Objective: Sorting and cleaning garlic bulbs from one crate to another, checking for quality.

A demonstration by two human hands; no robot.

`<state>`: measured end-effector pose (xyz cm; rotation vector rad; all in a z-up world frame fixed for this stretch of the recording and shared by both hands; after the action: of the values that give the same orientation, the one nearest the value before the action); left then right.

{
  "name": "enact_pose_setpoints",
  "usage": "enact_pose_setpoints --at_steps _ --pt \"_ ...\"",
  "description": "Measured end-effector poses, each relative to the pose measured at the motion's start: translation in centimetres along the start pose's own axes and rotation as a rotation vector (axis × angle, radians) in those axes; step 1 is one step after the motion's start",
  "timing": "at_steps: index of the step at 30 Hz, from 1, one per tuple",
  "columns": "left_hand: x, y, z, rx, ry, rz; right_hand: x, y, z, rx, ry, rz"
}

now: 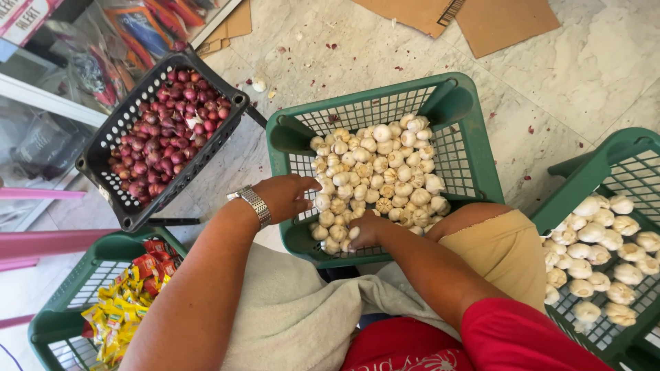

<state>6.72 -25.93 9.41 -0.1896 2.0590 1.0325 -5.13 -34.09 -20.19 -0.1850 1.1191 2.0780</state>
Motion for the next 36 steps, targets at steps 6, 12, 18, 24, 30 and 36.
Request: enact_pose_setpoints --at_steps 6,12,18,24,30,36 --pt "-0.3 0.5 -0.3 -0.016 0.010 0.023 -1.3 1.7 2.4 0.070 0.140 -0.025" --pt "-0.6 0.9 -0.1 -0.039 0.024 0.025 -1.7 0.5 2.2 -0.040 0.161 -0.078" --pt "-0.6 1.0 0.1 -0.016 0.023 0.005 -3.8 -1.1 0.1 0.078 -0.683 -0.021" --pt "-0.9 1.1 0.3 -0.012 0.025 -0.006 -12.4 4.6 2.9 0.001 -1.350 -0.124" --pt "-0.4 0.6 0.4 -0.031 0.036 0.008 -14.9 7.7 7.2 -0.310 -1.741 -0.067" --pt "-0.7 1.4 -0.4 -0.014 0.040 -0.009 -11.7 3.1 0.1 -0.007 -1.667 -0.300"
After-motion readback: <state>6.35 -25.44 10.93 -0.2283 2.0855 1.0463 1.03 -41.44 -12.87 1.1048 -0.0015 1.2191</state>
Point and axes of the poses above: each hand's wrist, its own y-axis away from the middle knuckle, its own x-axis out of the palm, z = x × y, the point moved 10 cm from there along -y, towards the middle knuckle, and after that the axes turned 2 degrees about -y, right-handed, at the moved point
